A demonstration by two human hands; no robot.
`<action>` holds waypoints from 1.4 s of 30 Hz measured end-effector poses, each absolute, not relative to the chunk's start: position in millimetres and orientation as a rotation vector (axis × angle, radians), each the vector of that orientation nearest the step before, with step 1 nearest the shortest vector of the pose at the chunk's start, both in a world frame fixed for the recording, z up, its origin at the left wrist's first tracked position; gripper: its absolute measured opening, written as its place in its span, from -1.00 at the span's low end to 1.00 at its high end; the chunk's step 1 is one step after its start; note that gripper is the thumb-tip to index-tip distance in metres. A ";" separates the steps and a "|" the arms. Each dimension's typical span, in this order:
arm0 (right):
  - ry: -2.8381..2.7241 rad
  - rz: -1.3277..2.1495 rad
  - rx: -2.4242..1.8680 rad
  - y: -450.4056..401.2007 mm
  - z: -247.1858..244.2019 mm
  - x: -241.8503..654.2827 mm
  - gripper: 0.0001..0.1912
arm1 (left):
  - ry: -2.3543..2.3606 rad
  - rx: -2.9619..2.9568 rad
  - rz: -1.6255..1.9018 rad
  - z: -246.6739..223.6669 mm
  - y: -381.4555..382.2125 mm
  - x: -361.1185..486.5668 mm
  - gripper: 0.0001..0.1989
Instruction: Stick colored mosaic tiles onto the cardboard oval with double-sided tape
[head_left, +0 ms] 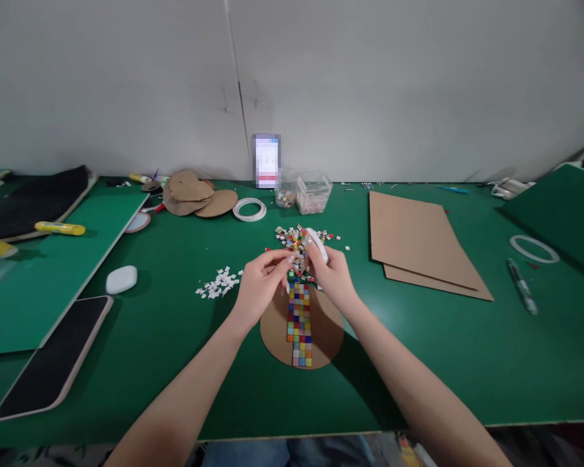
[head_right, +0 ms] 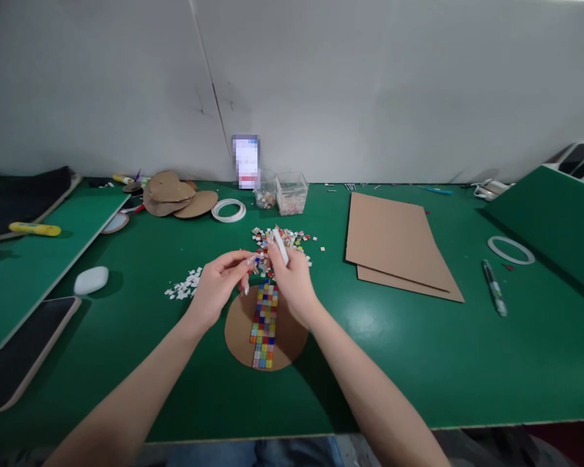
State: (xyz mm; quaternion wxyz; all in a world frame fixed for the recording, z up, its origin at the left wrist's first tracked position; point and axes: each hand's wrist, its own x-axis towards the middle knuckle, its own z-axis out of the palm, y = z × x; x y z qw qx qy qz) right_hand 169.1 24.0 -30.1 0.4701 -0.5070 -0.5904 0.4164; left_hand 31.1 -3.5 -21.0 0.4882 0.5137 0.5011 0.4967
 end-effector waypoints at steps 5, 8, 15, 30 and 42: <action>-1.163 1.525 -0.977 5.0 -19.9 147.8 -0.50 | 1.137 1.258 1.250 -16.3 -5.3 30.3 -0.82; -1.049 1.677 -0.913 3.6 -17.6 148.2 -0.50 | 1.103 1.250 1.222 -13.5 -8.2 31.8 -0.87; -0.956 1.841 -0.820 4.1 -23.7 148.5 -0.53 | 0.984 1.202 1.227 -14.6 -10.1 33.8 -0.75; -1.369 1.277 -1.013 -4.9 -43.5 139.8 -0.69 | 1.324 1.701 1.265 -30.1 -15.3 35.2 -0.80; -1.488 1.091 -1.040 -8.4 -42.9 139.6 -0.75 | 1.451 1.709 1.231 -25.1 -17.0 36.2 -0.73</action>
